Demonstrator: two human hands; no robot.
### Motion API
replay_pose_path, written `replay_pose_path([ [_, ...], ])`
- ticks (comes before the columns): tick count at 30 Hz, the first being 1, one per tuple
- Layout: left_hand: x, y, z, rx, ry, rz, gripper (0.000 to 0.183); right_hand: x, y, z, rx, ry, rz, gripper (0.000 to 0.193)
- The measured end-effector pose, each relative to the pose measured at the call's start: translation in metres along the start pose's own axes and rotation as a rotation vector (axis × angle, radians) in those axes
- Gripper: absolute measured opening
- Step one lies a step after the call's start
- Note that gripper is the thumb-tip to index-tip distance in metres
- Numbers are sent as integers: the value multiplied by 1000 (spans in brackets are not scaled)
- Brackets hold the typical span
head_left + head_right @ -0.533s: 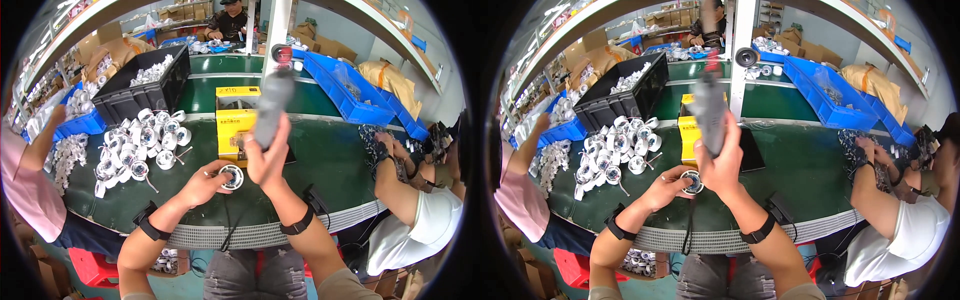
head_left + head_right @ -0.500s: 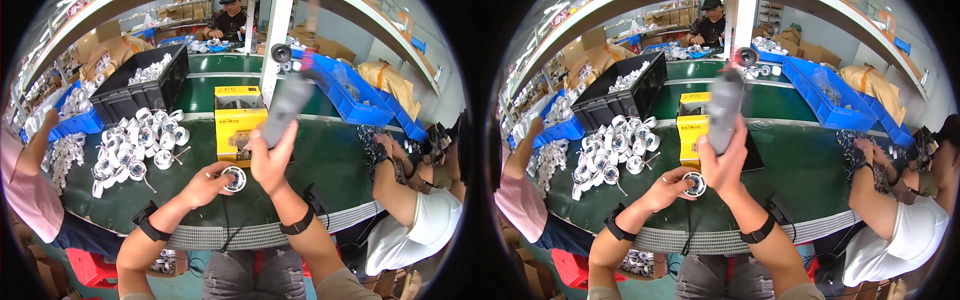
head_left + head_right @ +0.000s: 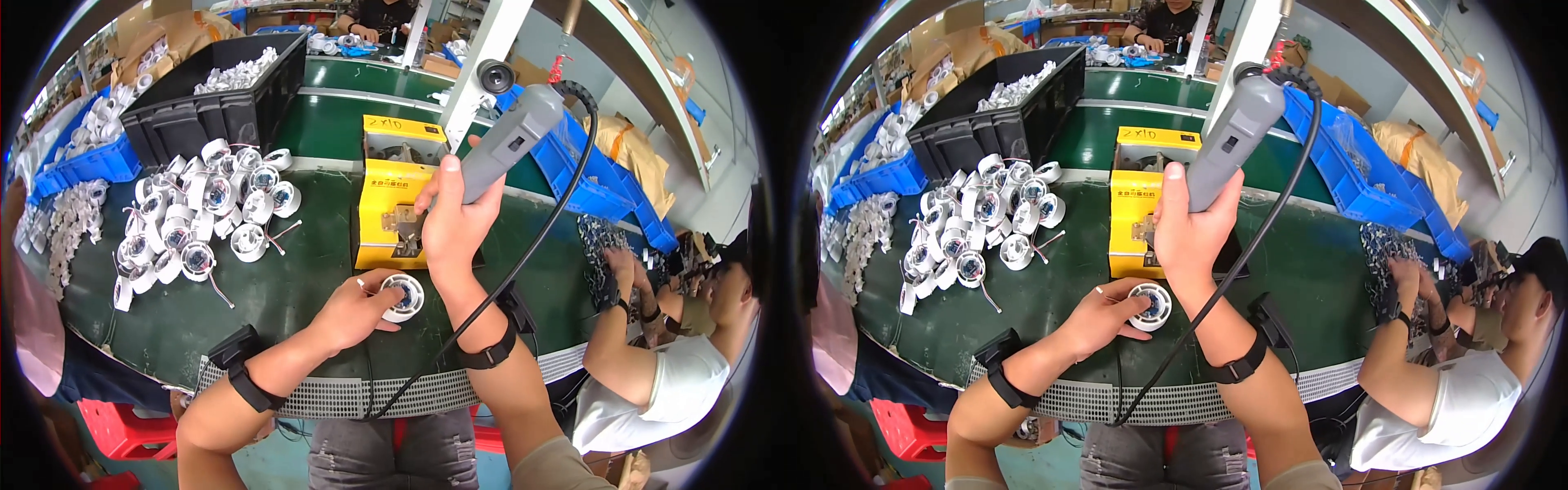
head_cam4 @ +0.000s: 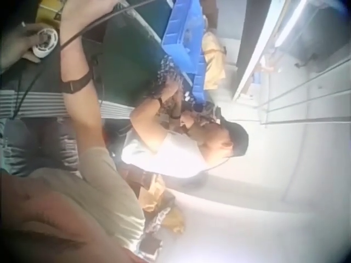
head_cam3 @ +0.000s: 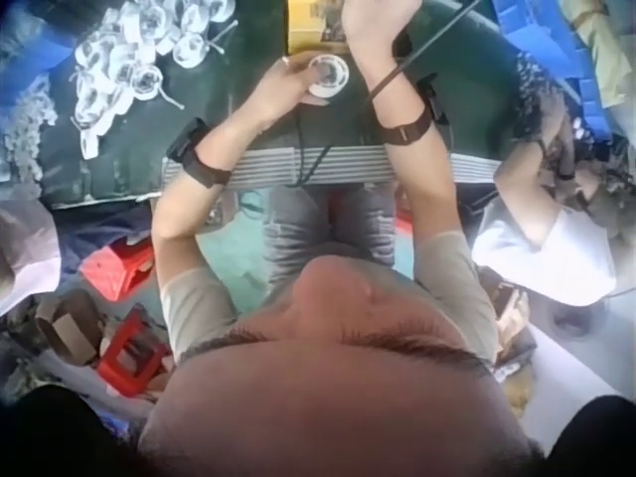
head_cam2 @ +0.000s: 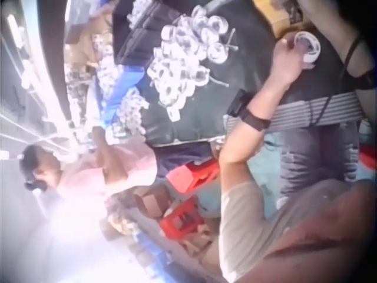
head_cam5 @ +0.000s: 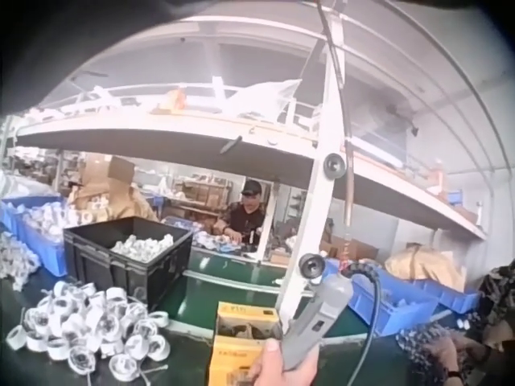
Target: The person picks up a white plastic housing, inserts a circuit board with wires into it, and uses a power screwdriver to fasten the components before setting the unit aside.
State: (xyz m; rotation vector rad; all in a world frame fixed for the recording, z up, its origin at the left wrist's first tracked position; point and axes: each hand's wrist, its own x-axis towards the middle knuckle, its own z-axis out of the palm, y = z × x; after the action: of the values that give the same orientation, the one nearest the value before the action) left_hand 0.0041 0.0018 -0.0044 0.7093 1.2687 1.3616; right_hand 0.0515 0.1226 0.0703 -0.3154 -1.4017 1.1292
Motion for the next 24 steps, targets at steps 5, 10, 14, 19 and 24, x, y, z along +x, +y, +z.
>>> replay_pose_path([
  [5,9,-9,-6,55,-3,64,39,0,-2,0,0,21,8,37],
  [10,8,-7,-4,0,2,28,39,-2,1,1,12,7,-9,35],
  [14,8,-7,-3,-10,9,24,30,-5,1,2,12,15,-8,34],
  [19,7,-4,-2,-25,6,14,31,-7,2,-1,-4,-25,-23,31],
  [24,7,0,-3,-52,21,6,31,-20,-12,-10,73,-43,91,30],
])
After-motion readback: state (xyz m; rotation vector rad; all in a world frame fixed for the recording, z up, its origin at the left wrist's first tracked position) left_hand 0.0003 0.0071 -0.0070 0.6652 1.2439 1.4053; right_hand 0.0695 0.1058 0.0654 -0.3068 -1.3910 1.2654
